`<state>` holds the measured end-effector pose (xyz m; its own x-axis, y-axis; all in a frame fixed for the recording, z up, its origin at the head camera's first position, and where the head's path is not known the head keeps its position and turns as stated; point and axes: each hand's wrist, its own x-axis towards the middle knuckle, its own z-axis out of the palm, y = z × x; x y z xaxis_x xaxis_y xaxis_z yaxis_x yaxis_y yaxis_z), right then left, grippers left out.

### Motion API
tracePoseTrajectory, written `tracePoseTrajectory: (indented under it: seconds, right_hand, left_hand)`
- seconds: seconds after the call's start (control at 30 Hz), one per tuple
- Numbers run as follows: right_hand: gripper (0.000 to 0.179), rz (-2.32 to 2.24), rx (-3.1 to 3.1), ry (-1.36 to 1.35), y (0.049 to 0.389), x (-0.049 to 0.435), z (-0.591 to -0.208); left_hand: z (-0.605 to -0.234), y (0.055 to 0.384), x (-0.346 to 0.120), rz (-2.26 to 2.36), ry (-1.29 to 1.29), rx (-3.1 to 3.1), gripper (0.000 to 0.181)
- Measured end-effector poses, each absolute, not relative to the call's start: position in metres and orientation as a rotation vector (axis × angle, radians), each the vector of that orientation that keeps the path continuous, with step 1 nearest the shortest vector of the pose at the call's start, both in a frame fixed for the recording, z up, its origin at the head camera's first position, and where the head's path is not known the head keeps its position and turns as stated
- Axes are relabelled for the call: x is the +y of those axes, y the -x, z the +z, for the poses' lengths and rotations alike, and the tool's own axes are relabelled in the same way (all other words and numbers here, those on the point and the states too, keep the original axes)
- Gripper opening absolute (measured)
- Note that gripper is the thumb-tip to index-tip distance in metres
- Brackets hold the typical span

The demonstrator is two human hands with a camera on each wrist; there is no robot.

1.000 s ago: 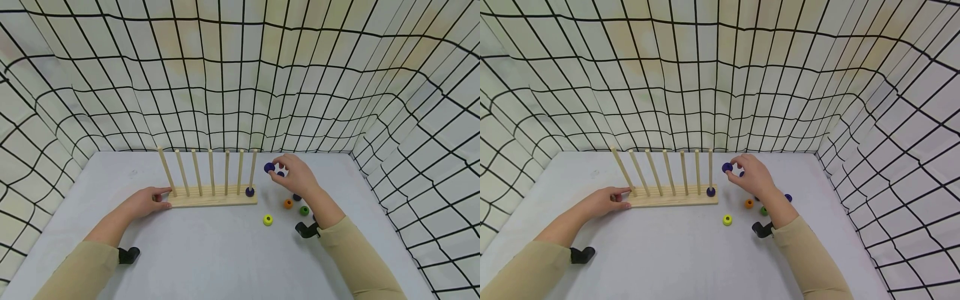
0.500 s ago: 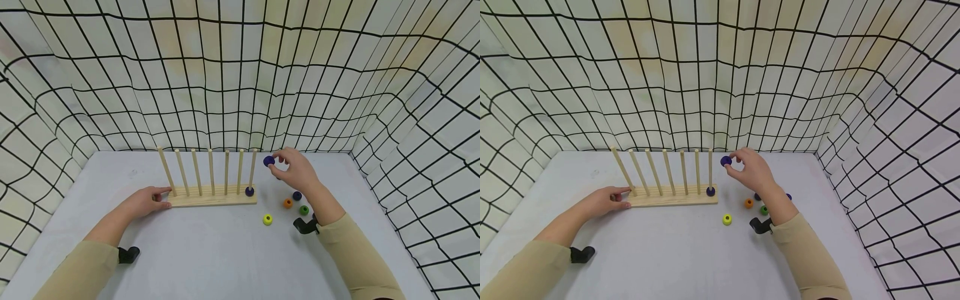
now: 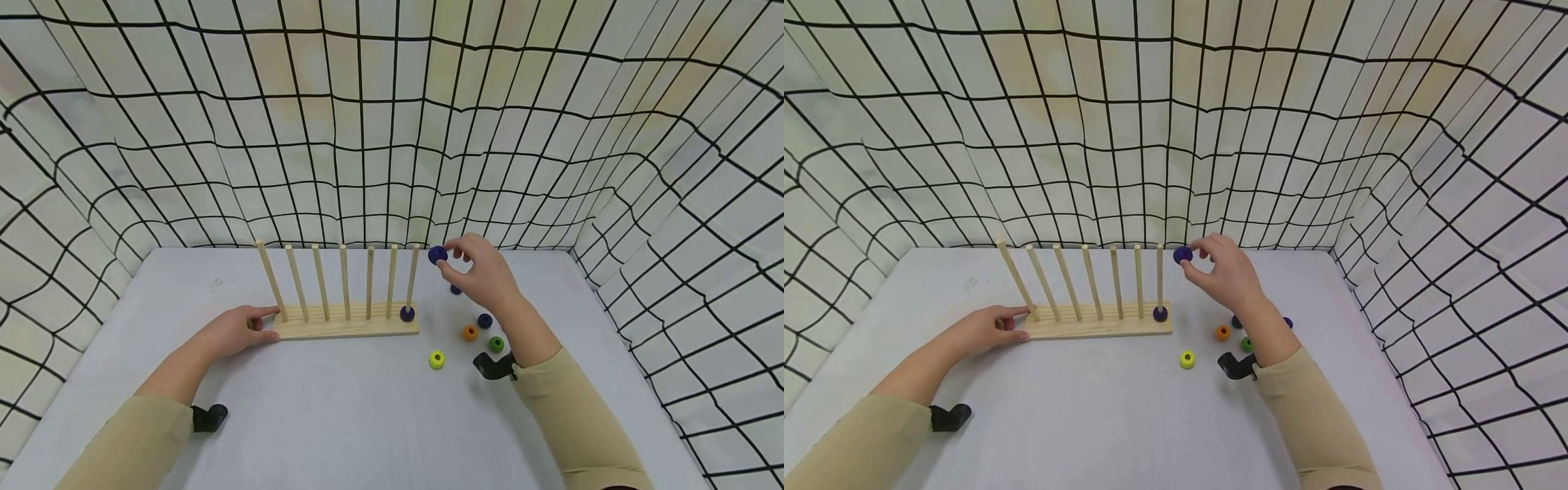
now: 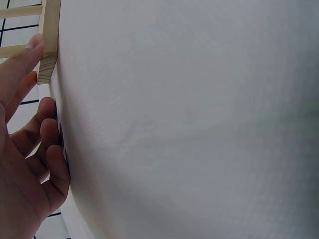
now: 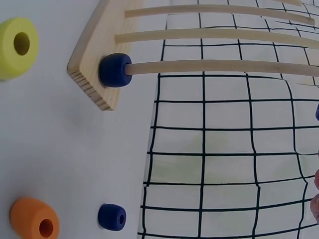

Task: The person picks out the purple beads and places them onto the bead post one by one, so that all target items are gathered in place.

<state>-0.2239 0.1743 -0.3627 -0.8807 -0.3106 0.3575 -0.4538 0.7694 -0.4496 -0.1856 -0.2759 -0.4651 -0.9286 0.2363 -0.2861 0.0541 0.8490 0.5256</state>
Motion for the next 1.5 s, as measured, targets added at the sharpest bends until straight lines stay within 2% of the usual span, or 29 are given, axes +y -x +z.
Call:
tracePoseTrajectory:
  seconds: [1.5]
  right_hand:
    - [0.029,0.936,-2.532,-0.692,0.224,0.155,-0.35]
  left_hand:
    - [-0.465,0.186,-0.275,0.758,-0.218,2.687,0.073]
